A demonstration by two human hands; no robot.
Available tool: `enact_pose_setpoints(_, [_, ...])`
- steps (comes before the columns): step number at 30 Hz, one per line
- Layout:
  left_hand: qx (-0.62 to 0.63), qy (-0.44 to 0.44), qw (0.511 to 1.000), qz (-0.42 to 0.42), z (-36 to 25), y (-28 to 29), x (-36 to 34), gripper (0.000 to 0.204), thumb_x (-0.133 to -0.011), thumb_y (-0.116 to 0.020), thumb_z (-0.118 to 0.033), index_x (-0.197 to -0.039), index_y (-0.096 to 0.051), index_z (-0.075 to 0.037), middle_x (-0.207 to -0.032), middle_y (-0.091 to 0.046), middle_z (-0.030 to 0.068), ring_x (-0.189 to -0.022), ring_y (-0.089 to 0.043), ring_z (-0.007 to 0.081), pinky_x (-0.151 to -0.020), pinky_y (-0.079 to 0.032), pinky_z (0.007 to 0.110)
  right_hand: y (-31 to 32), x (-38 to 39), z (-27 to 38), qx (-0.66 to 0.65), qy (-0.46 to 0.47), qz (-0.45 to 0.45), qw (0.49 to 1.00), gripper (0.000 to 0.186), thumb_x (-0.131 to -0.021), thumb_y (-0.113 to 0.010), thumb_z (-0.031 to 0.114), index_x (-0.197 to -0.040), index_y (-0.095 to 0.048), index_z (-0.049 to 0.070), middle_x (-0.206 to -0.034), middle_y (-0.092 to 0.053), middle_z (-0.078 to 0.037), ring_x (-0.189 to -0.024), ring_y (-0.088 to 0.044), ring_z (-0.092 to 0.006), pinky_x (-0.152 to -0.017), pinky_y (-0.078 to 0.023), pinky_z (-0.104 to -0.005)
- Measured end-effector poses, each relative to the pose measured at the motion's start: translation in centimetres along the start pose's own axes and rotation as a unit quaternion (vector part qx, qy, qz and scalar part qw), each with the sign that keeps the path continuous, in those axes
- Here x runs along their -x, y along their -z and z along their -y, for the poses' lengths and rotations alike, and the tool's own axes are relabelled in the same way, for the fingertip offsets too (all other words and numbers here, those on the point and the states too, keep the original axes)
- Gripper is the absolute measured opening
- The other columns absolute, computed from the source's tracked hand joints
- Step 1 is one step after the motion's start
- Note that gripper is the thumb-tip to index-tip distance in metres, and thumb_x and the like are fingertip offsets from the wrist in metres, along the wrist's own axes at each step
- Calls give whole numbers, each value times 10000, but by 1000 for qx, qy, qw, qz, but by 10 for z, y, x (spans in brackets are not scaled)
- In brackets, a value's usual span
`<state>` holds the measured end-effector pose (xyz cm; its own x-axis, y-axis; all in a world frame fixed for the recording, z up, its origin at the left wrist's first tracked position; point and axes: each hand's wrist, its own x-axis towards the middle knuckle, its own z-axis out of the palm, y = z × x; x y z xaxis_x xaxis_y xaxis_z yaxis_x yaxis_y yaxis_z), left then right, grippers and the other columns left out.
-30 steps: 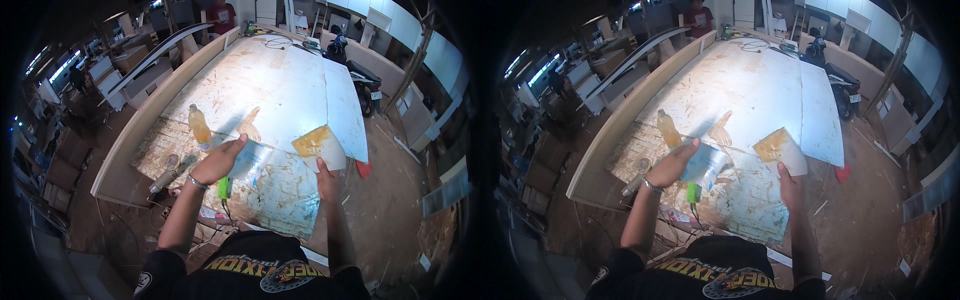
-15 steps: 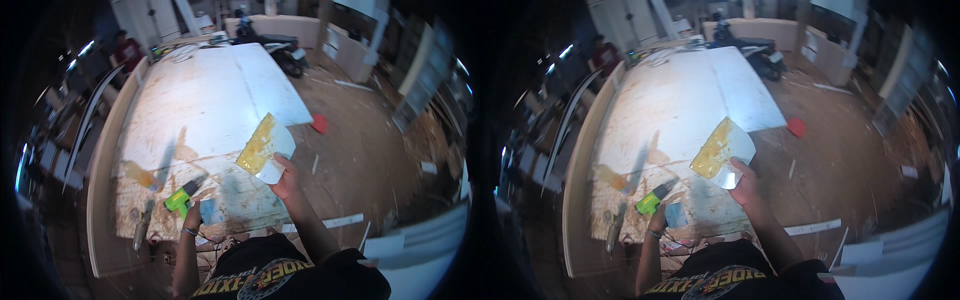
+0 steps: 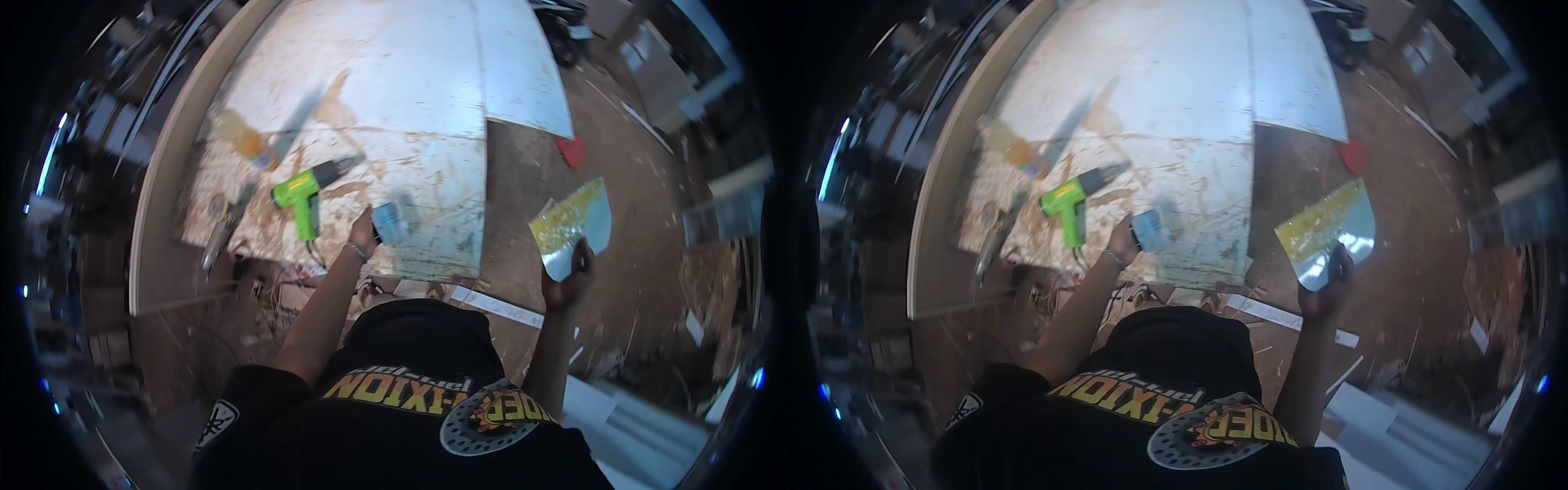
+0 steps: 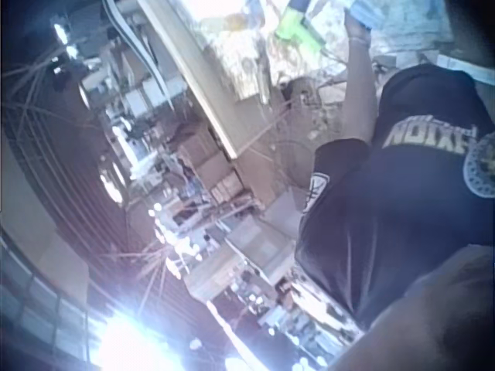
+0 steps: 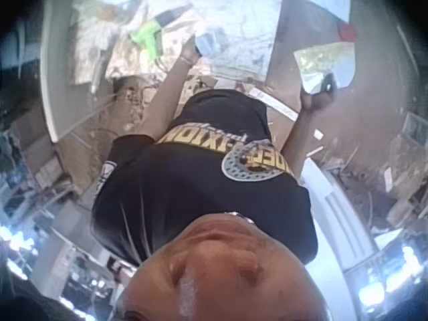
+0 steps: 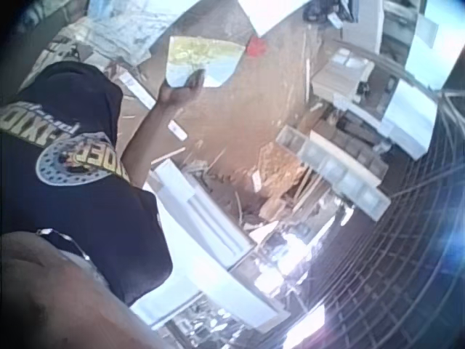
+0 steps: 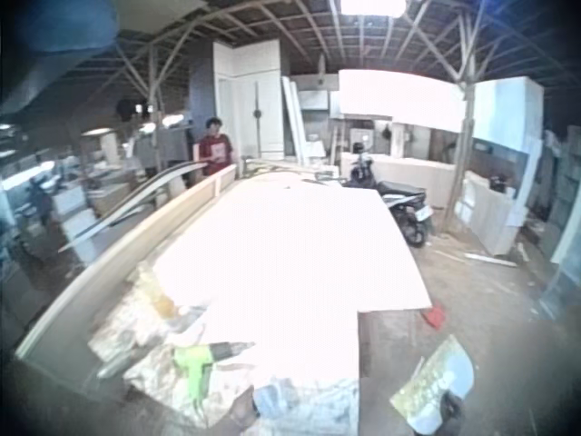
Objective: The person applies a liquid substance from a bottle onto a white plastic applicator and rubs it onto a wooden surface, then uses a heat gun to dry the area before sanding a small piece of wood with sandpaper.
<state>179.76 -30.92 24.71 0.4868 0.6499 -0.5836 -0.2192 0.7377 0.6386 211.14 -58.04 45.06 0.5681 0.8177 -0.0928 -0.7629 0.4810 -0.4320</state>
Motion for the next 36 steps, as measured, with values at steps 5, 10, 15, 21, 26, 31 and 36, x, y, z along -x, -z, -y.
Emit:
enact_pose_setpoints(5, [143, -23, 987, -74, 0, 3, 36, 537, -1062, -319, -442, -1289, -510, 6, -1264, -593, 184, -1156, -589, 328, -1014, -482, 502, -12, -32, -31, 82, -43, -29, 995, 544, -954, -526, 212, -1433, -396, -9, -1413, -514, -166, -1308, -506, -303, -1119, -383, -463])
enact_pose_setpoints(10, [196, -75, 975, -79, -9, 24, 72, 526, -1072, -290, -393, -1332, -480, 23, -1290, -585, 180, -1188, -576, 334, -1044, -464, 491, -21, -63, -68, 140, -127, 25, 982, 566, -919, -539, 146, -1439, -384, -15, -1401, -525, -158, -1302, -511, -300, -1108, -390, -442])
enact_pose_setpoints(15, [193, -62, 972, -119, -7, 39, 86, 546, -1070, -263, -386, -1426, -416, -2, -1419, -505, 156, -1307, -490, 315, -1133, -370, 471, -29, -87, -97, 200, -215, 67, 953, 606, -870, -580, 90, -1429, -388, -45, -1396, -525, -166, -1302, -508, -299, -1113, -377, -428])
enact_pose_setpoints(21, [123, -33, 979, -159, 12, 69, 66, 497, -1049, -300, -391, -1357, -492, -52, -1332, -563, 126, -1213, -543, 283, -1087, -397, 432, -78, -89, -129, 330, -191, 116, 917, 546, -849, -657, 1, -1370, -493, -15, -1308, -596, -123, -1198, -568, -217, -1040, -412, -350])
enact_pose_setpoints(26, [-60, -60, 985, -148, -7, 81, 36, 427, -1025, -429, -388, -1245, -551, -43, -1141, -645, 101, -1053, -609, 235, -1010, -449, 410, -168, -94, -156, 568, -101, 246, 779, 333, -907, -664, 87, -1222, -638, -16, -1172, -680, -82, -1105, -598, -156, -950, -451, -298])
enact_pose_setpoints(31, [-473, -86, 833, -275, -65, 77, 66, 707, -937, -568, -474, -1388, -445, 56, -1202, -623, 311, -1122, -623, 412, -971, -481, 433, -296, -106, -232, 645, 50, 410, 643, 252, -957, -591, 82, -1182, -693, 33, -1140, -713, -88, -1088, -629, -159, -954, -471, -303])
enact_pose_setpoints(36, [-462, -345, 756, -311, -191, 129, 103, 674, -899, -677, -393, -1332, -463, 77, -1092, -639, 289, -1005, -644, 423, -878, -517, 461, -367, -156, -366, 635, 90, 455, 618, 273, -971, -583, 109, -1221, -690, 102, -1154, -716, -99, -1085, -652, -187, -968, -478, -313])
